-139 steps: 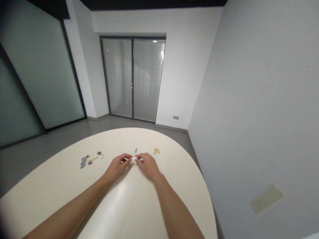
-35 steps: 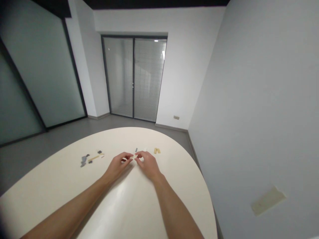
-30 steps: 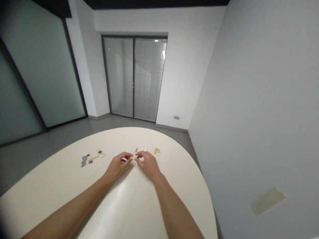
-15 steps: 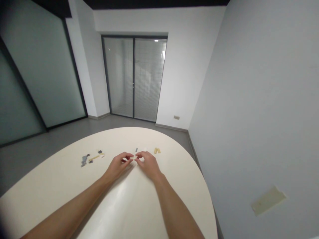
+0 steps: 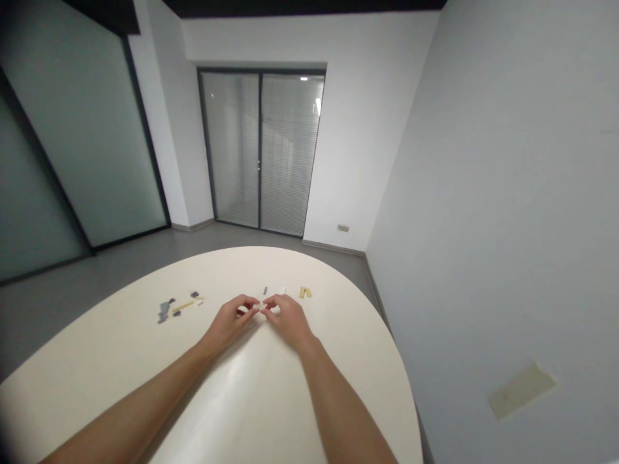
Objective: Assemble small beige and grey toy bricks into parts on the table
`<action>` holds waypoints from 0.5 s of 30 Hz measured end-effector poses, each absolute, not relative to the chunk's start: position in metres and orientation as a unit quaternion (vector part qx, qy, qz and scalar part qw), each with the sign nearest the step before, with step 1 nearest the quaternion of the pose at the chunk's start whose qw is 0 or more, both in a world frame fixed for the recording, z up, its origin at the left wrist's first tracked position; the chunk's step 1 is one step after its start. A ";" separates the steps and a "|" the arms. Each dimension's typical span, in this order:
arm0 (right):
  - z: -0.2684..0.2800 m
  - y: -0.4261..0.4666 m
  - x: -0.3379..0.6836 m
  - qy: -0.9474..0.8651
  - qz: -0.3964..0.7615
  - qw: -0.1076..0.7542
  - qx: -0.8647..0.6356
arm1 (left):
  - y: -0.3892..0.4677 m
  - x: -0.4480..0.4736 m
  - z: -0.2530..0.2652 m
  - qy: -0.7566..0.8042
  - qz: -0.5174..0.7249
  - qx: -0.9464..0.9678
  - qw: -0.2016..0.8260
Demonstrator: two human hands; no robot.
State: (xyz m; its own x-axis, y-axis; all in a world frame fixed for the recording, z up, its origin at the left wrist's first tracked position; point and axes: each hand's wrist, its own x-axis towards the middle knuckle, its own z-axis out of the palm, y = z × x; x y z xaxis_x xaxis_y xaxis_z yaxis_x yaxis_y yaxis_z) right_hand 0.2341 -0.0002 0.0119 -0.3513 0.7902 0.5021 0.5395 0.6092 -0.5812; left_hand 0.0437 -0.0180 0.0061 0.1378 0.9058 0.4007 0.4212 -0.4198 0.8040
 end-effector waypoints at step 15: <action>0.014 -0.002 0.233 -0.824 0.161 0.360 -0.406 | -0.019 0.043 0.008 0.465 0.453 0.715 0.261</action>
